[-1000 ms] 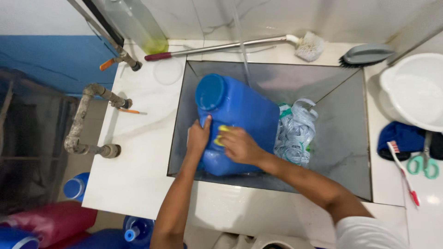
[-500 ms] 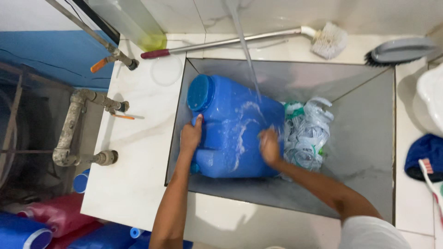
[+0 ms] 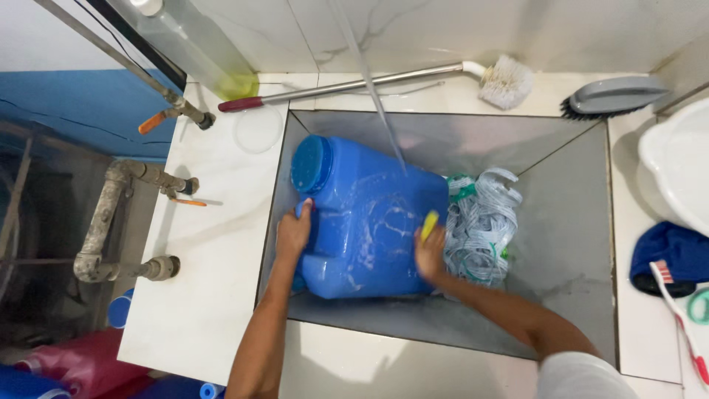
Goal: The person retrieves a blue plastic water jug, marks it with a marker, and places it in a sink. They use scissors to cut the seal, then wash the jug and its cap with a sponge under running water. Finally, they apply a label to the cap and use a heat gun to shrink it.
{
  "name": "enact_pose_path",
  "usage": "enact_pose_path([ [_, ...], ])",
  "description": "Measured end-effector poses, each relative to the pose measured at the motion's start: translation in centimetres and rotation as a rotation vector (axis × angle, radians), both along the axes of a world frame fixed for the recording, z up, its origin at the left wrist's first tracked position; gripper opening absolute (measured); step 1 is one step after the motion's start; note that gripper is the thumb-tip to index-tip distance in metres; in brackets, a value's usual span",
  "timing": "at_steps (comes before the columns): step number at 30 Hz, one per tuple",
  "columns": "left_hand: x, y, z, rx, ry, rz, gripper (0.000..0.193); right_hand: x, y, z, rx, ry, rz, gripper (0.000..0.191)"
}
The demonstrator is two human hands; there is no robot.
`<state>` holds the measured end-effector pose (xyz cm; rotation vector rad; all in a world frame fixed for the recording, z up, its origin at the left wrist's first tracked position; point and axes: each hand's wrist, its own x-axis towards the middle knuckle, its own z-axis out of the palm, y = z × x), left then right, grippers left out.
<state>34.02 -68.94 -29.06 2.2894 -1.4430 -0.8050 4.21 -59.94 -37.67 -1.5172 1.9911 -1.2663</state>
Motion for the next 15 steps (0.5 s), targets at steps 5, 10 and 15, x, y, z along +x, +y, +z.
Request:
enact_pose_path([
  [5, -1.3, 1.4, 2.1, -0.184, -0.001, -0.249, 0.069, 4.5, -1.2, 4.3, -0.286, 0.081, 0.48, 0.068],
  [10, -4.7, 3.0, 6.7, -0.184, -0.018, -0.474, 0.053, -5.4, -8.5, 7.3, -0.038, -0.387, 0.2, 0.046],
  [15, -12.2, 6.0, 12.8, -0.145, -0.156, -0.784, 0.051, -15.9, -8.2, 7.7, 0.073, -0.603, 0.383, 0.044],
])
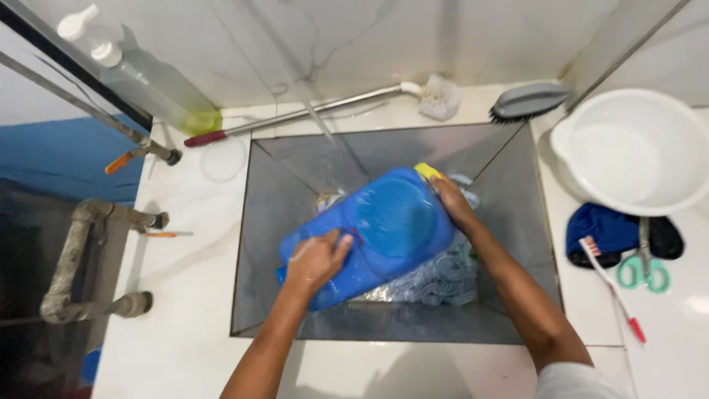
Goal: The person retrieves a blue plastic water jug, marks it with a marker, and places it in a sink. They use scissors to cut the seal, then wash the jug and its cap with a sponge under running water. Finally, they apply a label to the cap and use a heat gun to shrink it.
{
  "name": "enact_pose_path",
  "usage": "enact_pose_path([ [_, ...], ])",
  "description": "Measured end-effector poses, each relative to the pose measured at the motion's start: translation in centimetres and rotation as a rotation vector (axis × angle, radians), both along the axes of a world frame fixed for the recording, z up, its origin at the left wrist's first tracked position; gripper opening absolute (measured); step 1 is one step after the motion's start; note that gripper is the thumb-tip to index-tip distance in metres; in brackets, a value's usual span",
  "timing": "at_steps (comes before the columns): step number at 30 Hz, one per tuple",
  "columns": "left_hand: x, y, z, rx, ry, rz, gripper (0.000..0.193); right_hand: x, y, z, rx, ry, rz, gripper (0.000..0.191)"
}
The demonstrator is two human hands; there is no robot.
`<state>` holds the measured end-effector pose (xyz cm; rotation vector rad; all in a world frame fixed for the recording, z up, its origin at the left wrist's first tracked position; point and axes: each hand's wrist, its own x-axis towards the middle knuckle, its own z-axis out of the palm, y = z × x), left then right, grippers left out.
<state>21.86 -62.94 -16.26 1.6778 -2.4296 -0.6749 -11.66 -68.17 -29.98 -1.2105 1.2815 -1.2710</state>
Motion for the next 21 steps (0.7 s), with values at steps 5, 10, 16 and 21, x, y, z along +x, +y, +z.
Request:
enact_pose_path([
  [5, -9.8, 0.0, 3.4, -0.027, -0.144, -0.41, 0.051, -9.5, 2.1, 4.2, 0.321, 0.308, 0.177, 0.045],
  [10, -16.8, -1.0, 3.6, -0.55, 0.012, -0.491, 0.036, -9.1, 7.4, 2.6, 0.797, 0.042, 0.268, 0.048],
  [16, -17.4, -2.9, 2.2, -0.158, 0.103, -0.016, 0.099, -0.9, 6.3, 1.5, 0.264, -0.736, -0.211, 0.052],
  [21, -13.3, -4.0, 0.2, -0.16, 0.272, -0.073, 0.083, 3.3, 1.6, 7.7, -0.42, 0.476, -0.691, 0.026],
])
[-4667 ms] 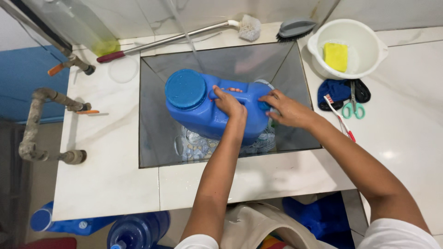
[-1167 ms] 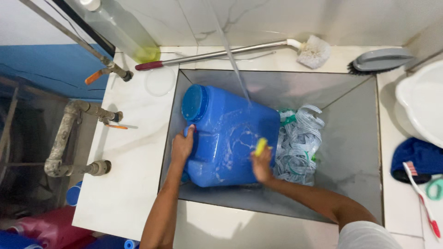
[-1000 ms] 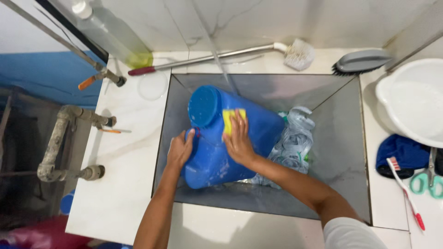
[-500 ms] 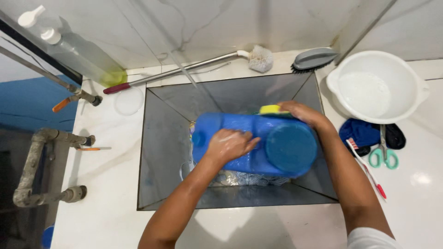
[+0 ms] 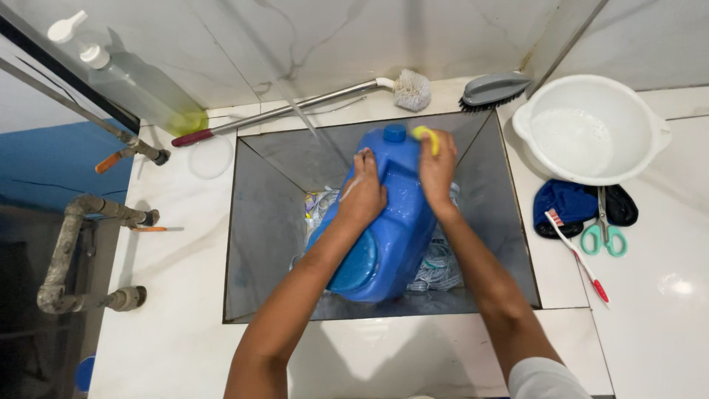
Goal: The person retrieves a blue plastic water jug, marks it with a marker, and places it in a sink. They use scissors to cut the seal, then wash the jug and its cap with a sponge under running water. Finally, they apply a label to the cap and use a heat gun to shrink it.
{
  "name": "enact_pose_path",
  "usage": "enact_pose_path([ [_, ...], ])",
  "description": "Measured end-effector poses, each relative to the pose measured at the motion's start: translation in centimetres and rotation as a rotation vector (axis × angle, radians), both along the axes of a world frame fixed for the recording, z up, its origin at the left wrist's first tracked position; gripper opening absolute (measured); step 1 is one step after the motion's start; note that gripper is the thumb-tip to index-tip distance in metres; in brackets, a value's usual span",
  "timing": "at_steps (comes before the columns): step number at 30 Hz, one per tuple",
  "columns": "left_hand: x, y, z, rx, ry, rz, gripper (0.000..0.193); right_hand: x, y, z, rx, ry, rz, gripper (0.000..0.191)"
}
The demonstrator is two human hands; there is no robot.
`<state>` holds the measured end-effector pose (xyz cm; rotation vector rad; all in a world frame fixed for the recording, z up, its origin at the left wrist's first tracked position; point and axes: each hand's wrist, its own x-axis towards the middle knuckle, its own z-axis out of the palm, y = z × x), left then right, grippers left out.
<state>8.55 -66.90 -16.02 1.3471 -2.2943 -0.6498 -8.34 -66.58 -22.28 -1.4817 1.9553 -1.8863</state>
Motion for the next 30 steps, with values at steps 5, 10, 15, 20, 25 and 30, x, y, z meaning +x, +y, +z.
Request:
enact_pose_path([
  [5, 3.4, -0.1, -1.7, -0.041, 0.023, -0.125, 0.069, 1.0, 0.8, 4.2, 0.123, 0.353, 0.054, 0.02],
  [10, 3.5, -0.5, -2.2, -0.07, 0.066, -0.171, 0.052, 1.4, 0.3, 3.8, 0.196, 0.395, 0.081, 0.021],
  [15, 5.8, 0.0, -1.0, 0.043, 0.061, -0.158, 0.052, 1.3, 2.7, 0.5, 0.14, 0.311, 0.117, 0.023],
  [20, 9.5, 2.6, -0.6, 0.106, -0.049, -0.36, 0.055, -3.0, -0.4, -1.6, 0.596, -0.428, 0.705, 0.031],
  [25, 12.4, 5.0, -2.3, 0.043, -0.151, -0.372, 0.055, 1.4, -6.6, -5.2, 0.853, -0.078, 1.216, 0.037],
  [30, 16.3, 2.8, -5.0, -0.017, 0.072, -0.021, 0.054, -2.2, -4.7, -11.1, 1.029, -0.021, 0.729, 0.046],
])
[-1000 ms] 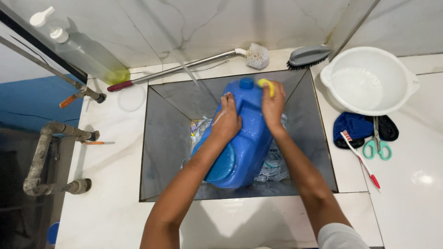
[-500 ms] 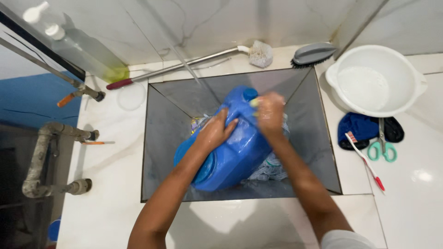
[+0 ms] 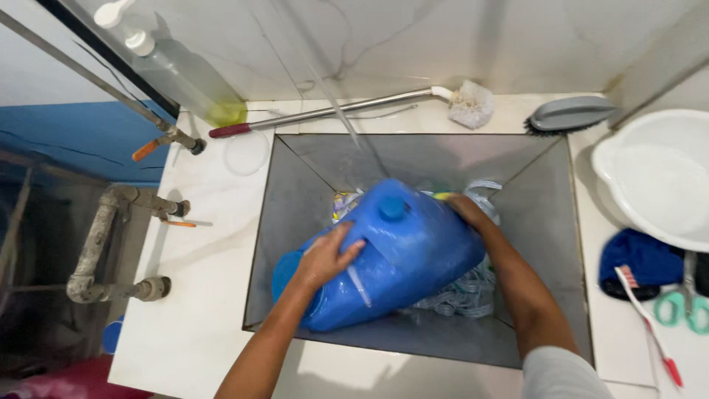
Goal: The person retrieves a blue plastic water jug, marks it with a marker, and places it in a sink. They use scissors to cut the seal, then wash the jug and its cap with a sponge under running water. Finally, they apply a label to the cap and use a heat gun to shrink it.
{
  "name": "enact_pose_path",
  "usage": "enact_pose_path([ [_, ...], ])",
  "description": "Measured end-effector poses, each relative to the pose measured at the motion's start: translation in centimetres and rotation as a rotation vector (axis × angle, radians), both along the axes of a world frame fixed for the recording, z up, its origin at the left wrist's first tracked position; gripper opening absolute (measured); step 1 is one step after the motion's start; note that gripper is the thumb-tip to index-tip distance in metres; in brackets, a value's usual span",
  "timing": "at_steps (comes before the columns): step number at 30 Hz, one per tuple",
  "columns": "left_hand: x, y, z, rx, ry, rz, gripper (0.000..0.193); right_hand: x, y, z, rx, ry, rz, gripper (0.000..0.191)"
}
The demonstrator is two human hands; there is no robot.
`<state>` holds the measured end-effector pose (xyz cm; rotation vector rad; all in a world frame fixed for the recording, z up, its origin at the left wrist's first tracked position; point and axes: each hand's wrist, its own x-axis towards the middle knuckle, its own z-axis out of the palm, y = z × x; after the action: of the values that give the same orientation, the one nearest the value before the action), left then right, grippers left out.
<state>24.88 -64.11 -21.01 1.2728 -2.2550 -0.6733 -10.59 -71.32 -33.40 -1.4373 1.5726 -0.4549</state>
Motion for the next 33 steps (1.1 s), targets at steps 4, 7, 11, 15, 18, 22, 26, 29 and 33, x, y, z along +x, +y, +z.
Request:
enact_pose_path([
  [4, 3.4, -4.3, -2.4, 0.231, 0.08, 0.296, 0.05, 3.1, 5.9, -2.7, -0.7, -0.012, -0.592, 0.038],
  [7, 5.5, -6.6, -4.6, 0.243, 0.13, 0.479, 0.047, 14.1, 9.6, -2.6, -0.589, -0.208, -0.375, 0.029],
  [11, 8.0, -7.9, -7.2, 0.425, 0.275, 0.665, 0.051, 19.3, 4.2, -3.0, -0.855, 0.102, -0.099, 0.024],
  [15, 9.0, -8.7, -8.6, 0.346, 0.21, 0.688, 0.05, 11.3, 2.2, -5.1, -0.574, 0.28, -0.46, 0.022],
  [18, 8.9, -9.1, -9.3, 0.254, 0.144, 0.679, 0.051, 14.3, 11.7, -6.1, -0.442, 0.3, -0.486, 0.053],
  [22, 8.4, -9.0, -8.8, 0.437, 0.106, 0.757, 0.048, 23.2, 14.8, -3.9, -0.763, -0.167, 0.007, 0.064],
  [26, 8.1, -9.1, -8.1, 0.343, 0.127, 0.72, 0.048, 20.4, 3.0, -3.2, -0.68, 0.084, -0.172, 0.048],
  [29, 8.0, -9.2, -7.9, 0.353, 0.118, 0.741, 0.048, 13.7, 2.7, -4.7, -0.013, -0.083, -0.509, 0.041],
  [33, 7.7, -9.2, -7.9, 0.3, 0.081, 0.731, 0.048, 14.2, 10.5, -5.5, -0.439, 0.205, -0.391, 0.045],
])
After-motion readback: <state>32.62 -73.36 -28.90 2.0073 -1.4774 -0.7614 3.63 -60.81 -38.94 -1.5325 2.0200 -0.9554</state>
